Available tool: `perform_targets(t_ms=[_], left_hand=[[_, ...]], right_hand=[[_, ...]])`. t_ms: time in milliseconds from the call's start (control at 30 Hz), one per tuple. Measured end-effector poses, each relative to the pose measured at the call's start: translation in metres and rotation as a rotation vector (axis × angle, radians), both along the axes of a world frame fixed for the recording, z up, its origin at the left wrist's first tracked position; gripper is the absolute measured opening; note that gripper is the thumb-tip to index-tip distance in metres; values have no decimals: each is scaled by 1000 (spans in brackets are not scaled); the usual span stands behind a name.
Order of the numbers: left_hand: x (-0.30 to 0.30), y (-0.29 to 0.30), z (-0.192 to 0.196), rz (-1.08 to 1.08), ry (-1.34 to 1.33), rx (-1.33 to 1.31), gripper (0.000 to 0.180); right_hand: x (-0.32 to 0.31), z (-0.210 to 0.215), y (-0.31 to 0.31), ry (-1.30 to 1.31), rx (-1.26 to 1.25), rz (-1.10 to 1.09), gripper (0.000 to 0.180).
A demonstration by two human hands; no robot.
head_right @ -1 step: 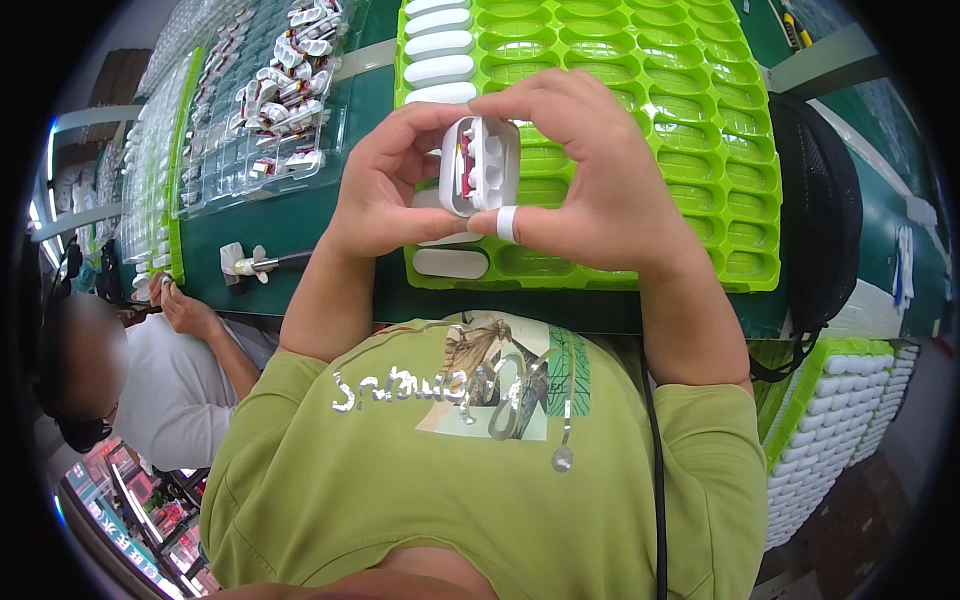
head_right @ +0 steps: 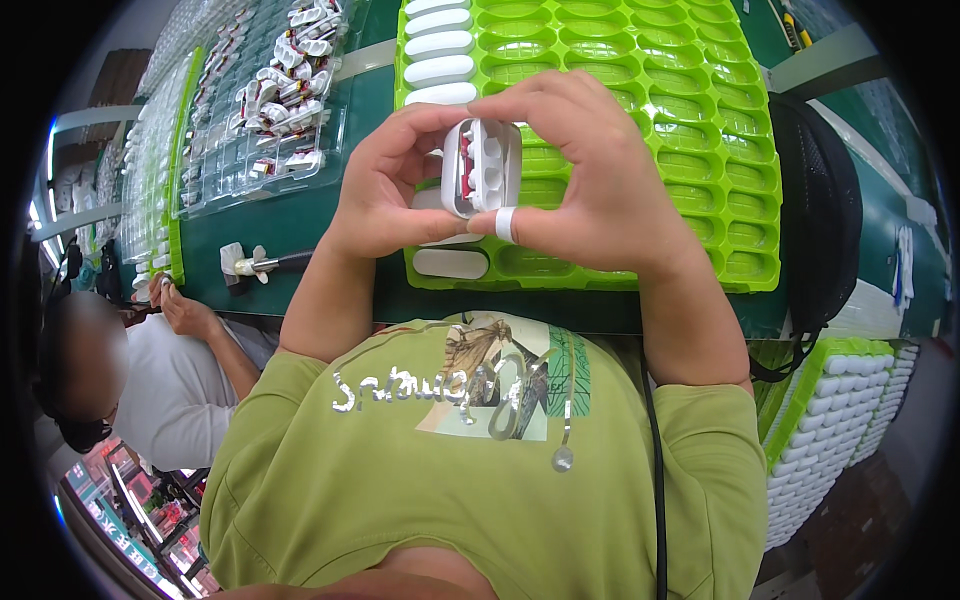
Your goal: The person assembles small white electronic devices by inserting internal components into white plastic shells and closing them. The person handles the components and shells by hand, placing the finished units into a green tray on the table.
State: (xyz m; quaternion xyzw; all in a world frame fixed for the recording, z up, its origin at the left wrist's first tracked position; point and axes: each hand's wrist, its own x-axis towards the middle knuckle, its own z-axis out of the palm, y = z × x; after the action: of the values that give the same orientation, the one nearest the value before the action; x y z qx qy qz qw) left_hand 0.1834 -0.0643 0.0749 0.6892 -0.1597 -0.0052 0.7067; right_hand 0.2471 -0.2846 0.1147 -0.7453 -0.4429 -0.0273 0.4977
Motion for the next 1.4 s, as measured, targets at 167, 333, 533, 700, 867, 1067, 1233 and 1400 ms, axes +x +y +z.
perform_targets(t_ms=[167,333,533,700,867,1067,1233,1400], left_hand=[[1,-3,3,58,-155,193,68],[-1,-6,4,91,-223,287,65],[-3,-7,3,115,-235,223,69],[-1,-12,-1,147,-144,89,72],[0,-7,3,123,-240,192,69],[-4,-9,4,111,-310,226,67],[-3,-9,3,102,-238,137,70],[-2,-6,1,64,-184,102,75]], right_hand=[[-1,2,0,-82,-84,-14,54],[-2,7,-4,-135,-128,-9,51],[1,-1,-4,-31,-53,6,53],[-2,2,-1,-69,-22,-24,54],[0,8,-5,-98,-112,25,61],[2,8,-8,-84,-111,67,58],[2,1,-4,-61,-111,35,68],[1,1,-2,-1,-49,31,63]])
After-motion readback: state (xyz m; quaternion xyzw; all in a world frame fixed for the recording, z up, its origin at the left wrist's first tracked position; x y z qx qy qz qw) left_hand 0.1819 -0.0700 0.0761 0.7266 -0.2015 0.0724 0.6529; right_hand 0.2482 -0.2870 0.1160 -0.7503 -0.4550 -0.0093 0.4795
